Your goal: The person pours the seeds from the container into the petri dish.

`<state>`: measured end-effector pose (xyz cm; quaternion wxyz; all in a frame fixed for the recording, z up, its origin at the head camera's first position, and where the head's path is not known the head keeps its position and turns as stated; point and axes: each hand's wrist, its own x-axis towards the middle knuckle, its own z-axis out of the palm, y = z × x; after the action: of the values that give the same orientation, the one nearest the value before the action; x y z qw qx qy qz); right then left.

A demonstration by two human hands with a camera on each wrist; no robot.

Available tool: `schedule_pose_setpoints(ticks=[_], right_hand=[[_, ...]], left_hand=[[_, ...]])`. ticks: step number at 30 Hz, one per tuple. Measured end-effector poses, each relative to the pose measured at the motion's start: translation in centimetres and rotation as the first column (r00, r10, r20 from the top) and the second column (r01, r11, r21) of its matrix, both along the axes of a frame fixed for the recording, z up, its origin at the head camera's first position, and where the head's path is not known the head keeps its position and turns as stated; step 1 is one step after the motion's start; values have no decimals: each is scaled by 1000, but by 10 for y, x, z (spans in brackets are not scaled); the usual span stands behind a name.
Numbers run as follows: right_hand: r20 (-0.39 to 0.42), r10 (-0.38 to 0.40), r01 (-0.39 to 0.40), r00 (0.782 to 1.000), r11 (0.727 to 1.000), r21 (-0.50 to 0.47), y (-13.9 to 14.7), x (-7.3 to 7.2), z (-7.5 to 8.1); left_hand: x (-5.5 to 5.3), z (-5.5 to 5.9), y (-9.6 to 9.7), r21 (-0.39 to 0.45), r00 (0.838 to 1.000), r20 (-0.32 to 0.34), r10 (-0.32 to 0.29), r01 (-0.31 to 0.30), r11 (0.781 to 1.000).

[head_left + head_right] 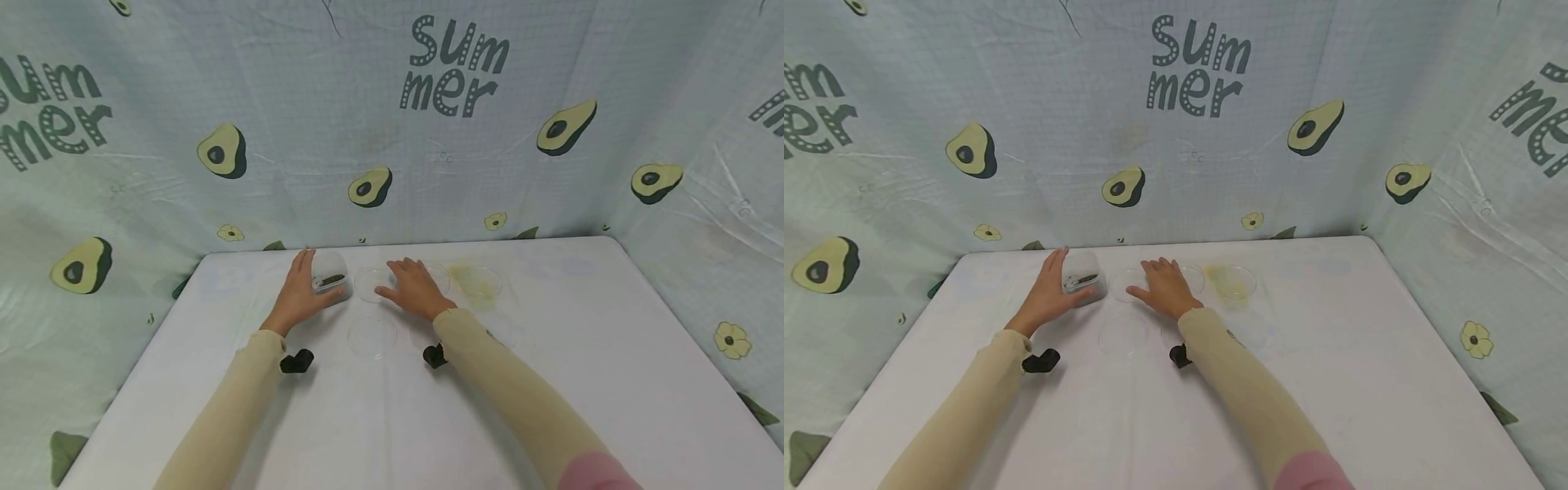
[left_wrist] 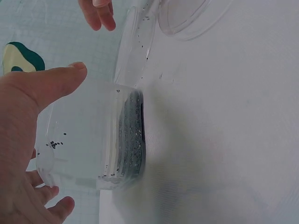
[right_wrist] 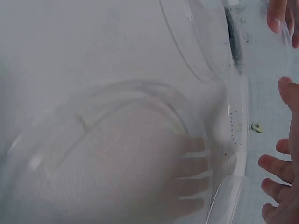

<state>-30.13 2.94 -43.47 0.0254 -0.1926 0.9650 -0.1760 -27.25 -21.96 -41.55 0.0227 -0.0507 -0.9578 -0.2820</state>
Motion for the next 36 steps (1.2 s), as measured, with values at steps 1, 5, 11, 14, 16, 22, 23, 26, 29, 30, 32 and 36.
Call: schedule_pose_setpoints(ticks=[1,5,11,14,16,22,23,26,29,30,32,36], right_hand=[[2,-4,4,1000,1000,-3,0,-1,0],[9,-8,8,1000,1000,13,1,-3,1],[26,7,-9,1000,997,75,1,-9,10],[27,12,-14,1000,995,94,1,-10,13],[40,19,-24,999,994,108,0,-10,13],[74,46,-54,996,992,110,-4,-8,9],[70,48,-56,996,992,114,-4,-8,7],[44,55,-60,998,991,120,-5,-8,4],[28,62,-65,998,990,123,-6,-10,2],[24,64,-67,998,990,125,-6,-11,1],[20,67,-69,998,990,124,-6,-12,-1],[10,66,-67,998,990,125,-6,-14,-4]], left_hand=[[-1,-1,-1,21,1000,10,-1,1,1000],[-3,-4,-5,96,999,47,0,-4,995],[-11,-5,-11,136,998,62,1,-10,991],[-14,-6,-12,175,998,63,-5,-6,984],[-14,-8,-13,209,997,79,-9,-8,978],[-10,-16,-15,276,988,154,-6,-38,960],[-9,-17,-16,282,988,157,-7,-38,959],[-9,-20,-17,290,988,152,-12,-33,956],[-9,-21,-17,300,989,145,-24,-20,954],[-9,-21,-17,305,989,144,-26,-20,952],[-9,-21,-18,318,989,142,-30,-17,948],[-12,-20,-16,343,993,114,-33,-8,939]])
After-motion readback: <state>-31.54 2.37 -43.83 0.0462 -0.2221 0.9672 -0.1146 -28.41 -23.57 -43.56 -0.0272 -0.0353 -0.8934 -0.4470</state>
